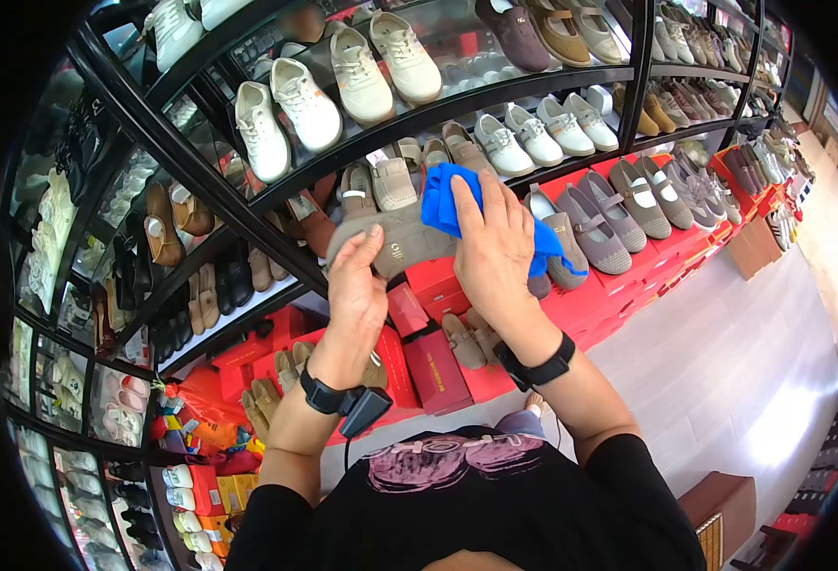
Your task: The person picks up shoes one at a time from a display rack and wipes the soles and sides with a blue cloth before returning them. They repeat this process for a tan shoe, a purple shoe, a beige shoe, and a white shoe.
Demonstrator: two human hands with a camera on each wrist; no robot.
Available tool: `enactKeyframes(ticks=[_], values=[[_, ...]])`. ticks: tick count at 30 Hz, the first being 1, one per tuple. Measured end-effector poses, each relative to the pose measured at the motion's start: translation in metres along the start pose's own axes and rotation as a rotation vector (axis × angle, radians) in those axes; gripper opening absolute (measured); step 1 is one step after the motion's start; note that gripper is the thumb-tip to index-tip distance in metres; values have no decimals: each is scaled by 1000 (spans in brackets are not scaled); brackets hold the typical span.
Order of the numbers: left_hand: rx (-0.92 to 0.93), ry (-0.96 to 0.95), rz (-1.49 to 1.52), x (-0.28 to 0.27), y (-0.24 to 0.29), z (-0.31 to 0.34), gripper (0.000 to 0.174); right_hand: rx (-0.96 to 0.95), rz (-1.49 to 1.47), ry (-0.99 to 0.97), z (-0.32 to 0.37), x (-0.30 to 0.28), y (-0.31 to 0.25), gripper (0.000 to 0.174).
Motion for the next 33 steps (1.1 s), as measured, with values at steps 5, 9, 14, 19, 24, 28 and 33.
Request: enactKeyframes(ticks=[5, 9, 14, 19, 24, 28, 33], values=[[-234, 21, 160, -11, -30, 2, 19, -105, 63, 69, -6, 16, -30, 47], [-376, 159, 313, -37, -52, -5, 22, -209, -70, 35, 5, 36, -62, 45], [-417, 67, 502, -50, -57, -18, 26, -163, -351, 54, 28, 48, -74, 52], [-418, 49, 535, -65, -45, -18, 35, -91, -792, 25, 53, 64, -73, 61], [-369, 72, 639, -72, -28, -9, 35, 250, -975, 110, 40, 59, -37, 56], [-423, 0, 647, -35, -22, 15, 30, -92, -630, 381, -25, 11, -43, 58], [-399, -26, 751, -34, -13, 12, 30, -269, -472, 307, -12, 10, -69, 58]])
Point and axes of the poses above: each hand's wrist, its own z-axis away from the middle knuckle, its own x-axis out of the palm, y = z × x, the point moved 10 cm from there along -z, towards the middle knuckle, and after that the axes turned 13 degrees about -x, right-handed, at the moved point
